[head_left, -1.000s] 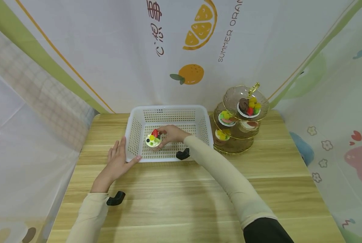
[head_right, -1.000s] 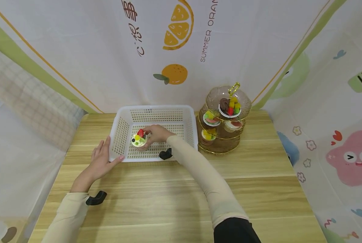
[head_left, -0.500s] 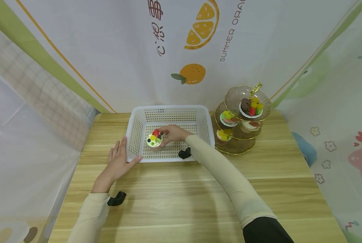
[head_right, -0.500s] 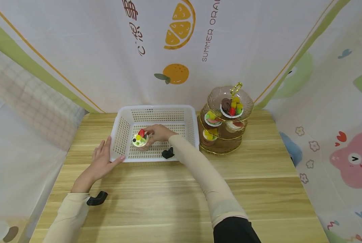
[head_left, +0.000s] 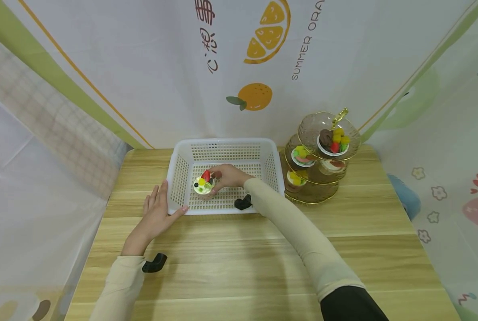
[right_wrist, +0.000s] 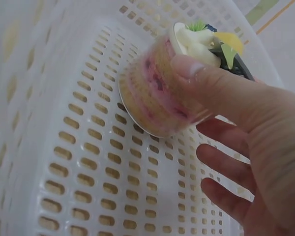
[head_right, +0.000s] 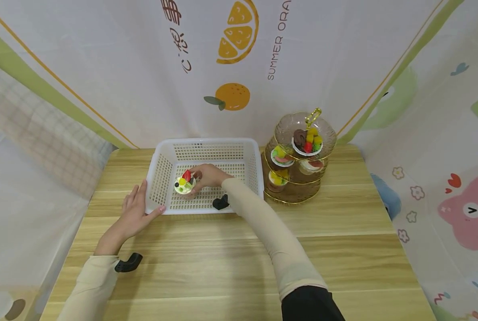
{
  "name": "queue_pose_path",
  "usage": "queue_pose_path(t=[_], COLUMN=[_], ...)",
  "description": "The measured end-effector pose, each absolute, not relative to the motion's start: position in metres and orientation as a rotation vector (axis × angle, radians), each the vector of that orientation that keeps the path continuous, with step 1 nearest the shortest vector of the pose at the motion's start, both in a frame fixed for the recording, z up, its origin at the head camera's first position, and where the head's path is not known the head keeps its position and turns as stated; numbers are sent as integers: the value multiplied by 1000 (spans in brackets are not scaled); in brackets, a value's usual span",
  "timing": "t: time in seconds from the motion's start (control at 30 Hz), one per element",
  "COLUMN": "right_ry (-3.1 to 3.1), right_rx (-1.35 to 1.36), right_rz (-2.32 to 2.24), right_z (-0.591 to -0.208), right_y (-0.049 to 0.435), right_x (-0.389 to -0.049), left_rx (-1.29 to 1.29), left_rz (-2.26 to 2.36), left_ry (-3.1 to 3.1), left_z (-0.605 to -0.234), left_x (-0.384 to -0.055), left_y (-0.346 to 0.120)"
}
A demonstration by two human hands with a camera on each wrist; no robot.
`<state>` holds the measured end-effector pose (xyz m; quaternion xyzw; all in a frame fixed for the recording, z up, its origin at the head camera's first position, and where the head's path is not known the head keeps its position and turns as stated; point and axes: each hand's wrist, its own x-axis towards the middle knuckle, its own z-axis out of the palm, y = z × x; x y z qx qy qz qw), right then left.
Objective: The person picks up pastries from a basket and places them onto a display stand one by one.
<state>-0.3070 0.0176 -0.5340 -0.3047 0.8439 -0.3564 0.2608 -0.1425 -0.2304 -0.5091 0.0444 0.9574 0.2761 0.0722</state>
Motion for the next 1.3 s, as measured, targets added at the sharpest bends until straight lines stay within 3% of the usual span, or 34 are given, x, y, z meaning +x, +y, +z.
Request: queue_pose_path(t=[0.77, 1.3], right_ry=[2492, 2621], right_rx=[-685, -668], right_rz=[-1006, -1231], right_z=[-523, -470], right_y=[28, 55], right_x=[-305, -281], left_rx=[142, 148], left_rz=[824, 844], left_ry=[2884, 2886], left_z=[-508, -510], left_x=[-142, -141], left_y=[-231, -231])
